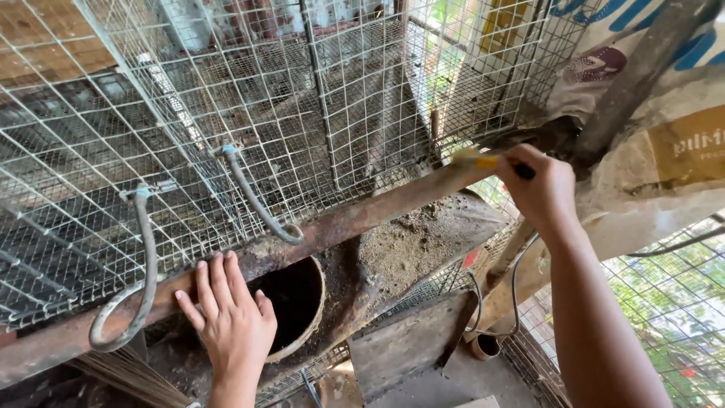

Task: Using a paintbrush to sweep dust and debris from the wire mesh and wooden supports of animal cages.

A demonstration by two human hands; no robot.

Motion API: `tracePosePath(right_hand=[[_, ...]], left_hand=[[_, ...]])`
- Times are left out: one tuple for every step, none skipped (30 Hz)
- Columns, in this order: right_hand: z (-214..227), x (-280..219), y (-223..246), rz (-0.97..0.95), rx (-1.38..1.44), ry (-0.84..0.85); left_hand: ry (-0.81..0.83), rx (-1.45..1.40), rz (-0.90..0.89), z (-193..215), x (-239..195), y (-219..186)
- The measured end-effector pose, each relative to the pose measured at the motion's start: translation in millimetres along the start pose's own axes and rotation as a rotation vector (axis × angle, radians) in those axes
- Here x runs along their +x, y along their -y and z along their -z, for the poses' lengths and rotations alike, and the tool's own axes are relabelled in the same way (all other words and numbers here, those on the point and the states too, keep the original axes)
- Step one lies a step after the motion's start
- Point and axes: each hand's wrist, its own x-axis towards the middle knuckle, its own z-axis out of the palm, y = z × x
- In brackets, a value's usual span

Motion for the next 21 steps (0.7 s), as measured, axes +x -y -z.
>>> tracePosePath(right_hand=[[0, -4, -6, -0.003, -0.002, -0.005], [0, -6, -12, -0.047, -0.053, -0.085], [0, -9, -19, -0.091, -0.104, -0.165], [-3, -19, -15, -0.096, -0.108, -0.165], [-7, -28, -11, -0.038, -0.016, -0.134], [-11, -38, -7, 0.019, 0.078, -0.105], [1, -50, 9, 0.012, 0.077, -0.106], [13, -60, 25, -0.112, 0.345, -0.005], [25, -69, 42, -0.235, 0.613, 0.098], [22, -76, 30, -0.243, 0.609, 0.098], [19, -84, 19, -0.273, 0.739, -0.073], [17, -89, 8, -0.293, 0.866, -0.248], [9, -95, -2, -0.294, 0.861, -0.25], [0, -100, -11, -0.358, 0.861, -0.362], [-8, -104, -20, -0.421, 0.859, -0.474], [-13, -113, -7, -0.42, 0.858, -0.479], [-19, -121, 6, -0.515, 0.887, -0.36], [-24, -131, 20, -0.611, 0.913, -0.237], [-37, -146, 23, -0.613, 0.912, -0.241], [-49, -161, 26, -0.539, 0.96, -0.133], [-62, -177, 30, -0.464, 1.005, -0.024]], left_hand=[[-0.004, -0.003, -0.004, 0, 0, 1], [-0.016, 0.016, -0.006, 0, 0, 2], [-0.027, 0.035, -0.009, 0, -1, 2], [-0.026, 0.031, -0.014, 1, -1, 1], [-0.026, 0.042, -0.005, 1, -1, 0], [-0.027, 0.054, 0.003, 1, -1, 0], [-0.028, 0.053, -0.004, 0, -3, 1], [-0.048, 0.058, 0.0, -2, -3, 1], [-0.069, 0.063, 0.004, -4, -3, 0], [-0.065, 0.059, -0.004, -3, -3, 0], [-0.075, 0.102, -0.01, -2, -4, 1], [-0.089, 0.145, -0.011, -1, -3, 0], [-0.088, 0.14, -0.013, -4, -4, 0], [-0.075, 0.174, -0.009, -7, -5, 1], [-0.062, 0.209, -0.005, -10, -5, 2], [-0.066, 0.206, -0.006, -8, -4, 2], [-0.079, 0.226, -0.01, -6, -3, 1], [-0.09, 0.245, -0.015, -4, -3, 2], [-0.091, 0.244, -0.018, -4, -3, 1], [-0.101, 0.217, -0.014, -4, -3, 1], [-0.11, 0.189, -0.01, -4, -3, 0]])
